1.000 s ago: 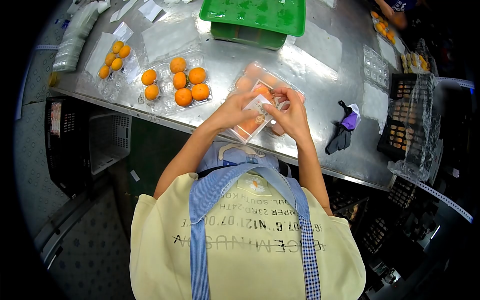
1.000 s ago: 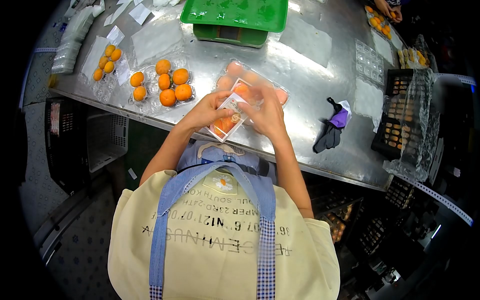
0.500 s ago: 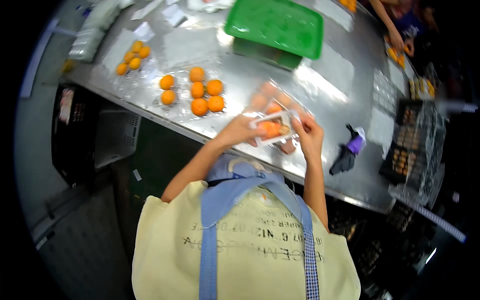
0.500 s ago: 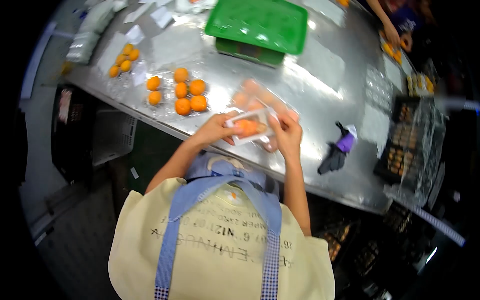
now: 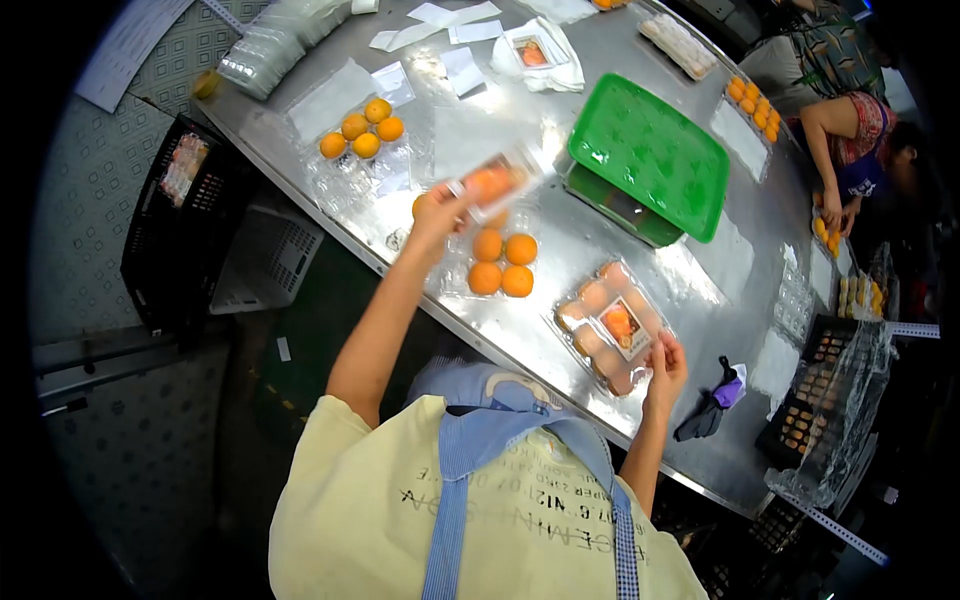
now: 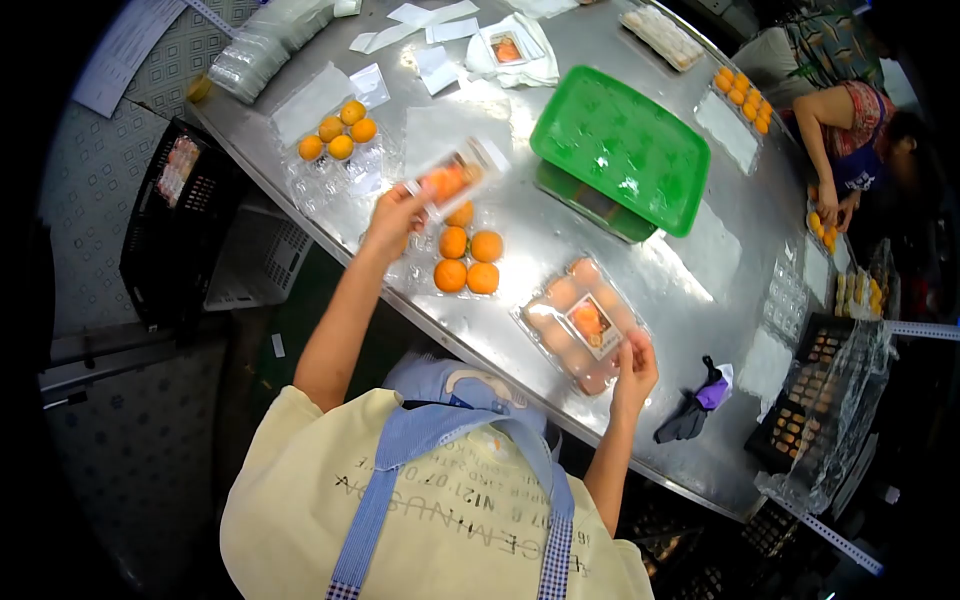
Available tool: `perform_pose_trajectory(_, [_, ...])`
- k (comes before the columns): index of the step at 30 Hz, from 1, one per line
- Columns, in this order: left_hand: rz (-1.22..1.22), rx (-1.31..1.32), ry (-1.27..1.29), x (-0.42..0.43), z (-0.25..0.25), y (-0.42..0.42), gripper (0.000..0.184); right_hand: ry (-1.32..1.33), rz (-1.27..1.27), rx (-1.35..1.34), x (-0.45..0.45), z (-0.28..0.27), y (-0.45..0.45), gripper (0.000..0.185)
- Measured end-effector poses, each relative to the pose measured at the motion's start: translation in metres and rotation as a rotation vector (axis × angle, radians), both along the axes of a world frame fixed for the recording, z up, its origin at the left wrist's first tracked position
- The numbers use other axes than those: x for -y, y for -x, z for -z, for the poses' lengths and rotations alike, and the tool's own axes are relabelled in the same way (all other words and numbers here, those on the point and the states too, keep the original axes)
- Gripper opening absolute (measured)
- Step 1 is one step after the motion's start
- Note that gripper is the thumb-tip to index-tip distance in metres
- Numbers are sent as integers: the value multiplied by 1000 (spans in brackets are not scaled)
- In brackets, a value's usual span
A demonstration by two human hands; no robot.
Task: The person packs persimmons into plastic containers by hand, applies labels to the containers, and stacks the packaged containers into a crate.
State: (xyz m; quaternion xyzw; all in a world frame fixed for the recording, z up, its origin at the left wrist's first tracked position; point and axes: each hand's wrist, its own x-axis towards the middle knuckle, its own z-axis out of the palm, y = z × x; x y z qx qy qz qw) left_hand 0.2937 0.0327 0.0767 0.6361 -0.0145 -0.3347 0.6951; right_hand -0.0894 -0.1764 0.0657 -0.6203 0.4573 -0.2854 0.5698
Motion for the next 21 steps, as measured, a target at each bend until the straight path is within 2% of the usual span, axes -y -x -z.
perform_pose_trajectory(3, [-175, 8, 148, -5, 19, -81, 18, -11, 54, -37, -8, 6, 8, 20])
perform_pose_trajectory(8, [-287, -17, 98, 3, 37, -185, 25, -21, 123, -62, -27, 12, 8, 15])
perform_pose_trajectory(16, [-484, -95, 102, 26, 63, -267, 25, 0, 142, -110, -42, -4, -18, 18])
perform_pose_trajectory(19, [-457, -71, 45, 27, 78, -288, 25, 6, 114, -133, -40, -5, -27, 17])
perform_pose_trajectory(21, [-322, 35, -139, 26, 76, -294, 25, 5, 105, -145, -39, -4, -30, 17])
